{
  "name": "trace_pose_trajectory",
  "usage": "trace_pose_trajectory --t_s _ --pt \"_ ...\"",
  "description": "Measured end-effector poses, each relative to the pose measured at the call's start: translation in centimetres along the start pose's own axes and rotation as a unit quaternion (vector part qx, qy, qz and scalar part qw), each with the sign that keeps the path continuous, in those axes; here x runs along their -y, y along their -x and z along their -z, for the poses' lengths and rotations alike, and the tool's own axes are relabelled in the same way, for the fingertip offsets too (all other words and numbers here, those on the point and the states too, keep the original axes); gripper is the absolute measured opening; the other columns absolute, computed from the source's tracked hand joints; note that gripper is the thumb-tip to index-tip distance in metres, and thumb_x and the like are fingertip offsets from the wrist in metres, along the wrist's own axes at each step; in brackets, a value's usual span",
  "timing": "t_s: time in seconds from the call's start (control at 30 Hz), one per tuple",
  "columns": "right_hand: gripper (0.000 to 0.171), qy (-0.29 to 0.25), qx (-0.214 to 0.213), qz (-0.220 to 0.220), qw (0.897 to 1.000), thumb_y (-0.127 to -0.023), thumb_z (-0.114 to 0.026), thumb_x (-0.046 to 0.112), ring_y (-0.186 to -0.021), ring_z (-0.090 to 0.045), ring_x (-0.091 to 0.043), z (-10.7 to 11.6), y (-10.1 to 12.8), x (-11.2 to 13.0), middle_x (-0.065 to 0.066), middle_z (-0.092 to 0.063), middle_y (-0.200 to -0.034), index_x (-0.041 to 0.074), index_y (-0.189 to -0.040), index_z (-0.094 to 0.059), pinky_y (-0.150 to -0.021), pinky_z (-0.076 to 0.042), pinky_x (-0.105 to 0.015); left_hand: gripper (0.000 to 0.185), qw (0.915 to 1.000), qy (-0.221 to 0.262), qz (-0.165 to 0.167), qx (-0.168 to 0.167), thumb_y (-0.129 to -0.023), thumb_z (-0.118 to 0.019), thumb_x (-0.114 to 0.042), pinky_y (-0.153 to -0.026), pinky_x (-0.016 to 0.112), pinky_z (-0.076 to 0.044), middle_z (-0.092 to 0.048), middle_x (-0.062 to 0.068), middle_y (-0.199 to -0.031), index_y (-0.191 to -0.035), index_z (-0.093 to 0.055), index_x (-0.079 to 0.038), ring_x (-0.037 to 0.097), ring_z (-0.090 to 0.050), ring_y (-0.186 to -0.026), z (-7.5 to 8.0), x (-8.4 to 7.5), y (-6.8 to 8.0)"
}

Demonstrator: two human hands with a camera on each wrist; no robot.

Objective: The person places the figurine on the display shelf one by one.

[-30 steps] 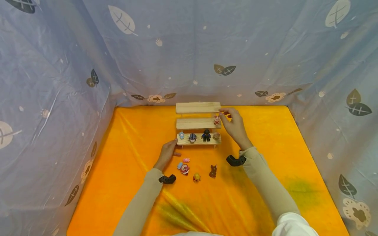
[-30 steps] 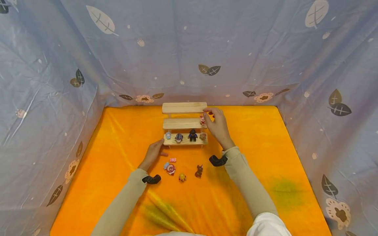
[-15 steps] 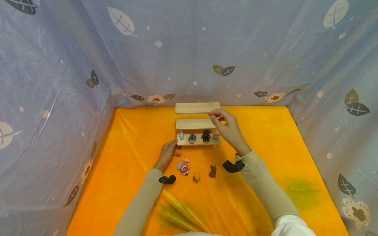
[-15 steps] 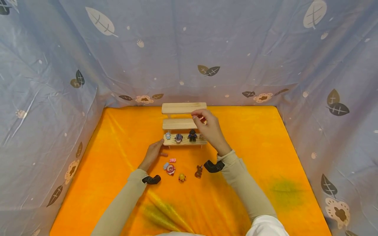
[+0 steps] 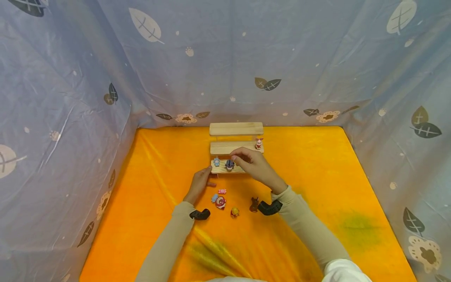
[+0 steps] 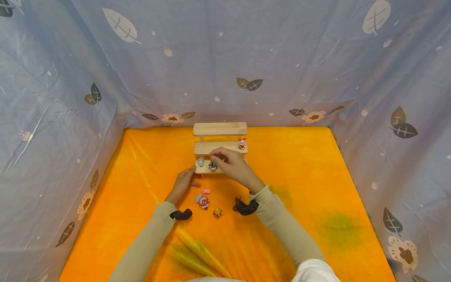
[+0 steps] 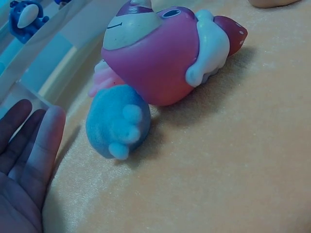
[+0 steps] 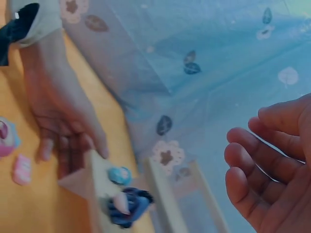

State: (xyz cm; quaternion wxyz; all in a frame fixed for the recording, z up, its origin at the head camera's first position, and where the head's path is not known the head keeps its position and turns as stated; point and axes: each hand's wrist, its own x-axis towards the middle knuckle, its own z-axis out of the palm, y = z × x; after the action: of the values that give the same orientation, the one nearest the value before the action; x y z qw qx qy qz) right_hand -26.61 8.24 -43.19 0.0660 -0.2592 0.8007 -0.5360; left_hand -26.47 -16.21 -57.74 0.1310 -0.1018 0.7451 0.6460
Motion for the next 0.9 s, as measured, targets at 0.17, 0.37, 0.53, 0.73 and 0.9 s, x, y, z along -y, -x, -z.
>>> trace_pose_trajectory --t_s 0.17,0.37,0.53,0.73,0.9 --pt "0.021 0.016 0.027 -0.013 0.999 -0.105 -0.056 0.027 -0.078 -0.060 -0.020 -1.6 -0.2 -0.9 -0.008 -0.073 -0.102 0.017 -0.117 -0.070 -0.068 -0.051 -0.028 0.060 1.0000 -0.001 0.001 -0.003 -0.103 -0.046 -0.056 -0.110 0.048 -0.049 -0.068 0.015 -0.123 -0.132 -0.067 -0.008 0.020 -0.075 -0.073 0.0 0.0 0.0" --pt "0.029 0.046 0.058 -0.026 0.997 -0.107 -0.054 0.028 -0.094 -0.066 -0.028 -3.4 -0.2 -2.1 -0.013 -0.073 -0.114 0.009 -0.121 -0.070 -0.081 -0.055 -0.032 0.058 1.0000 -0.001 -0.009 -0.002 -0.105 -0.045 -0.053 -0.103 0.046 -0.054 -0.069 0.016 -0.119 -0.131 -0.067 -0.006 0.019 -0.075 -0.071 0.0 0.0 0.0" --pt "0.027 0.056 0.074 -0.030 0.995 -0.106 -0.055 0.020 -0.103 -0.067 -0.031 -4.7 -0.1 -3.5 -0.012 -0.071 -0.120 0.005 -0.124 -0.068 -0.088 -0.057 -0.038 0.054 1.0000 0.005 -0.006 -0.003 -0.105 -0.046 -0.051 -0.100 0.045 -0.055 -0.067 0.015 -0.126 -0.128 -0.069 -0.007 0.019 -0.075 -0.072 -0.1 0.0 -0.1" --pt "0.025 0.090 0.093 -0.047 0.991 -0.104 -0.058 0.017 -0.110 -0.065 -0.025 -5.8 0.1 -4.9 -0.008 -0.070 -0.123 0.006 -0.125 -0.068 -0.093 -0.056 -0.041 0.053 0.9999 0.007 -0.007 -0.005 -0.106 -0.046 -0.050 -0.104 0.046 -0.053 -0.069 0.016 -0.126 -0.127 -0.069 -0.007 0.018 -0.075 -0.072 -0.1 -0.1 -0.1" --pt "0.028 0.106 0.093 -0.069 0.988 -0.104 -0.057 0.016 -0.116 -0.064 -0.027 -6.7 0.2 -6.0 -0.010 -0.069 -0.129 0.006 -0.128 -0.068 -0.100 -0.054 -0.045 0.054 0.9999 0.011 -0.006 -0.002 -0.105 -0.047 -0.051 -0.107 0.048 -0.051 -0.068 0.015 -0.128 -0.129 -0.068 -0.008 0.018 -0.075 -0.072 -0.1 0.1 -0.2"
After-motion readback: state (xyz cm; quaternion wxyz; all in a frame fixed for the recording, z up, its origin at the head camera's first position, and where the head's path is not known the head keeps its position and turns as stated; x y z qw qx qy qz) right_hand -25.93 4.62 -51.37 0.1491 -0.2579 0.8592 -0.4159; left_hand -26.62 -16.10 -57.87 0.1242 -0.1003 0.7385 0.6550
